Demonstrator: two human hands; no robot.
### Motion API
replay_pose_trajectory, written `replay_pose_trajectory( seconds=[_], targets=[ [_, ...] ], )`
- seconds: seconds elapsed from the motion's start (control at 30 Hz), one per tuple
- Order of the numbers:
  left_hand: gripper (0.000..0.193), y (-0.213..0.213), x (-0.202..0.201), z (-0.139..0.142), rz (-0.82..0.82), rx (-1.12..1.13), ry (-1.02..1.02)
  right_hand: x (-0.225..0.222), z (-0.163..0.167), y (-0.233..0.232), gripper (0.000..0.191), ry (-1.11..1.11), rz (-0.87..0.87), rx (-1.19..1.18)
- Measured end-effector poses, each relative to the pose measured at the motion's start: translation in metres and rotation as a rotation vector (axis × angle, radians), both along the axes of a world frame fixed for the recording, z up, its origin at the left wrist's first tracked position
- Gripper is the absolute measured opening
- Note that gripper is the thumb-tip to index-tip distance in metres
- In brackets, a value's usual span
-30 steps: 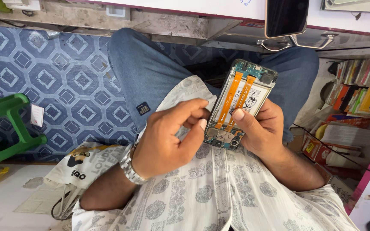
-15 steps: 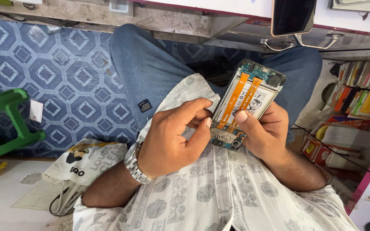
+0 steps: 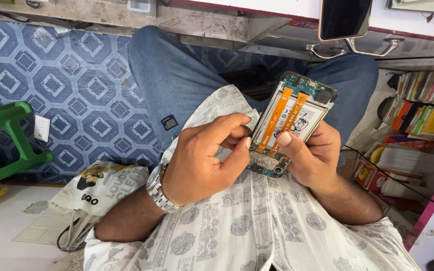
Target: The person sits on the floor holding an opened smartphone and works on its internals, prying at the battery and connectors with their fingers. They then attach a charging cable to the phone, hold it while it appears to power on, and continue pressing at the internal components.
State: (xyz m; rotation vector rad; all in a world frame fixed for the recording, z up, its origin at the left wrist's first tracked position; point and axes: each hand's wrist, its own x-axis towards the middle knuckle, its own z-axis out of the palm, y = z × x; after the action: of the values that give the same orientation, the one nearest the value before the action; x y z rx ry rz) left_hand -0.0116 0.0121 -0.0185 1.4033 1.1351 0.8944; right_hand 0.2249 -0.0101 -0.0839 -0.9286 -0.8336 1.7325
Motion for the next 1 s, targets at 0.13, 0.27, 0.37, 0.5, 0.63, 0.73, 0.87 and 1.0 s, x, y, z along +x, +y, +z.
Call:
replay_pose_trajectory(
  seconds=[0.13,0.27,0.37,0.5,0.63,0.73,0.87,1.0],
  targets=[
    [0.032,-0.001,0.002,0.002,0.015,0.029,0.008,0.004,-0.001,-0.001,0.020,-0.043,0.001,0.042],
    [0.032,0.000,0.004,0.003,0.018,0.029,-0.017,0.009,-0.002,-0.003,0.019,-0.101,0.006,0.112],
    [0.031,0.002,0.002,0.003,-0.022,-0.014,-0.032,0.012,0.000,-0.002,0.020,-0.152,0.035,0.138],
    [0.034,0.005,-0.002,0.004,-0.067,-0.047,-0.031,0.014,0.005,0.000,0.020,-0.175,0.092,0.134],
    [0.035,0.006,-0.002,0.004,-0.032,0.015,-0.086,0.014,0.012,0.006,0.019,-0.307,0.212,0.226],
    [0.035,0.007,-0.004,0.005,-0.026,0.037,-0.094,0.013,0.014,0.009,0.019,-0.305,0.262,0.234],
    [0.035,0.007,-0.005,0.008,-0.014,0.059,-0.091,0.011,0.018,0.010,0.016,-0.303,0.280,0.319],
    [0.035,0.007,-0.004,0.011,0.005,0.094,-0.081,0.012,0.022,0.011,0.016,-0.308,0.301,0.367]
  ],
)
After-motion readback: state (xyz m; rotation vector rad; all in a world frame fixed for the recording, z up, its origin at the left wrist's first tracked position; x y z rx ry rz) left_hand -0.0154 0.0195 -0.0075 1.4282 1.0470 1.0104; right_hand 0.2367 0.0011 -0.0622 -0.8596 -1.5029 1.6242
